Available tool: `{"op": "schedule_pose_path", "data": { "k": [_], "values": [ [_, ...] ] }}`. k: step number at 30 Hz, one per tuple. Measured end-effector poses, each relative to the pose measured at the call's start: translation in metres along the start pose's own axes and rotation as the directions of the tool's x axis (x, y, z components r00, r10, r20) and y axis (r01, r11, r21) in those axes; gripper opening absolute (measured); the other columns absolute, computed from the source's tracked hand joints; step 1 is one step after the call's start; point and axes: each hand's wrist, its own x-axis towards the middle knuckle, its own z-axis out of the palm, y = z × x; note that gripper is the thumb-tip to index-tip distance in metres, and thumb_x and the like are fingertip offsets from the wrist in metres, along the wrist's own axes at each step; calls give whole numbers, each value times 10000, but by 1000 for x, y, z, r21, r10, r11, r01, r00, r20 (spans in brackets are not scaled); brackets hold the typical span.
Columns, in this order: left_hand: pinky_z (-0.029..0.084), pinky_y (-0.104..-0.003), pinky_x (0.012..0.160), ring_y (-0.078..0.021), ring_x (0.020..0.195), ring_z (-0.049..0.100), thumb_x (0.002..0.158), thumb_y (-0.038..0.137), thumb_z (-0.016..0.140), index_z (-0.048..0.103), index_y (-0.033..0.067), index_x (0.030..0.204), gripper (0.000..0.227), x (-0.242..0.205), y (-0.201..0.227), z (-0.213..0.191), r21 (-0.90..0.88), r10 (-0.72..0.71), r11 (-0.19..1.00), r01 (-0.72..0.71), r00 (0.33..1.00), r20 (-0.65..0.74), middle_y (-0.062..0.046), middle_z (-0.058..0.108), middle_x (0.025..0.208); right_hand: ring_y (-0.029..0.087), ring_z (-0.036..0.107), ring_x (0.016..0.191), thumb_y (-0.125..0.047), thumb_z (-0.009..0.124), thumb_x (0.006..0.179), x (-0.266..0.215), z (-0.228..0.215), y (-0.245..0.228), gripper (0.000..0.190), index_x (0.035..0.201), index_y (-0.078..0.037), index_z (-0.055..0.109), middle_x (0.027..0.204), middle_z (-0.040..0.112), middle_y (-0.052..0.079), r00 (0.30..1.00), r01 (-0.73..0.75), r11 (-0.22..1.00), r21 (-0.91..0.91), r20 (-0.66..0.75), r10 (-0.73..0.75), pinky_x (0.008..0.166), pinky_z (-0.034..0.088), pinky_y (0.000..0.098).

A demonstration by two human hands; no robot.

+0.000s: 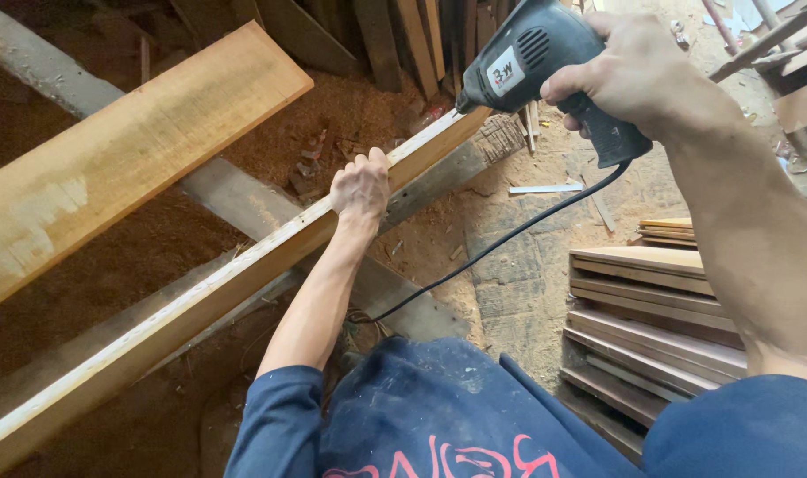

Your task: The person uses a corded drill to make pilot holes along a wooden plank, then switches to a hammer to drive nails into the plank to join it with another piece. The work is performed on a cluttered workshop floor with wood shavings and tools visible.

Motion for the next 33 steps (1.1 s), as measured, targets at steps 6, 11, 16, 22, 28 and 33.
{"op": "schedule_pose_path", "data": {
  "k": [6, 11, 16, 22, 28, 33],
  "values": [
    [597, -362, 591, -243, 682, 754, 933, 144, 623, 607, 123, 816, 119, 0, 2, 1, 5, 1, 1000, -2, 1000, 24, -133, 744, 789, 178, 681, 597, -49, 764, 857, 1, -3, 2, 222, 1049, 13, 672, 824, 695, 131, 1000, 0, 1000, -17, 14, 0, 495, 560, 332],
    [595, -362, 576, -243, 669, 752, 921, 159, 618, 607, 129, 809, 116, 1, 1, -2, 1, 5, 1000, -5, 1000, 10, -123, 740, 768, 181, 676, 591, -45, 760, 862, 1, -3, 2, 221, 1053, 14, 664, 818, 686, 120, 1000, 13, 1000, -25, 4, -13, 487, 557, 338],
    [590, -355, 548, -234, 642, 746, 972, 155, 601, 604, 122, 818, 157, 0, 3, -1, 11, 0, 1000, 0, 999, 45, -130, 734, 763, 176, 665, 589, -33, 751, 867, -2, -4, 1, 215, 1061, 5, 670, 804, 683, 118, 1000, 23, 1000, -12, 7, -23, 488, 552, 332],
    [594, -357, 560, -239, 650, 749, 907, 152, 617, 604, 129, 812, 98, 0, 3, -1, 17, 8, 1000, -7, 1000, -20, -117, 733, 757, 179, 664, 582, -23, 752, 856, 0, -3, -2, 221, 1060, 2, 670, 807, 680, 113, 1000, 21, 1000, -8, 10, -21, 476, 544, 334],
    [595, -357, 561, -230, 657, 750, 910, 147, 631, 594, 135, 801, 116, -1, 4, 1, 26, 6, 1000, -5, 1000, -21, -106, 731, 753, 175, 665, 578, -37, 754, 855, 0, -3, -6, 224, 1058, -1, 667, 802, 684, 121, 1000, -2, 999, -38, 18, 3, 472, 546, 333],
    [583, -338, 511, -219, 621, 741, 952, 156, 623, 594, 118, 806, 153, 0, 4, 3, 30, 5, 1000, -6, 1000, 16, -119, 725, 738, 179, 630, 551, -45, 727, 848, 11, -6, -8, 232, 1061, 0, 648, 774, 663, 122, 993, -75, 996, -55, 83, 80, 471, 535, 345]
  ]
}}
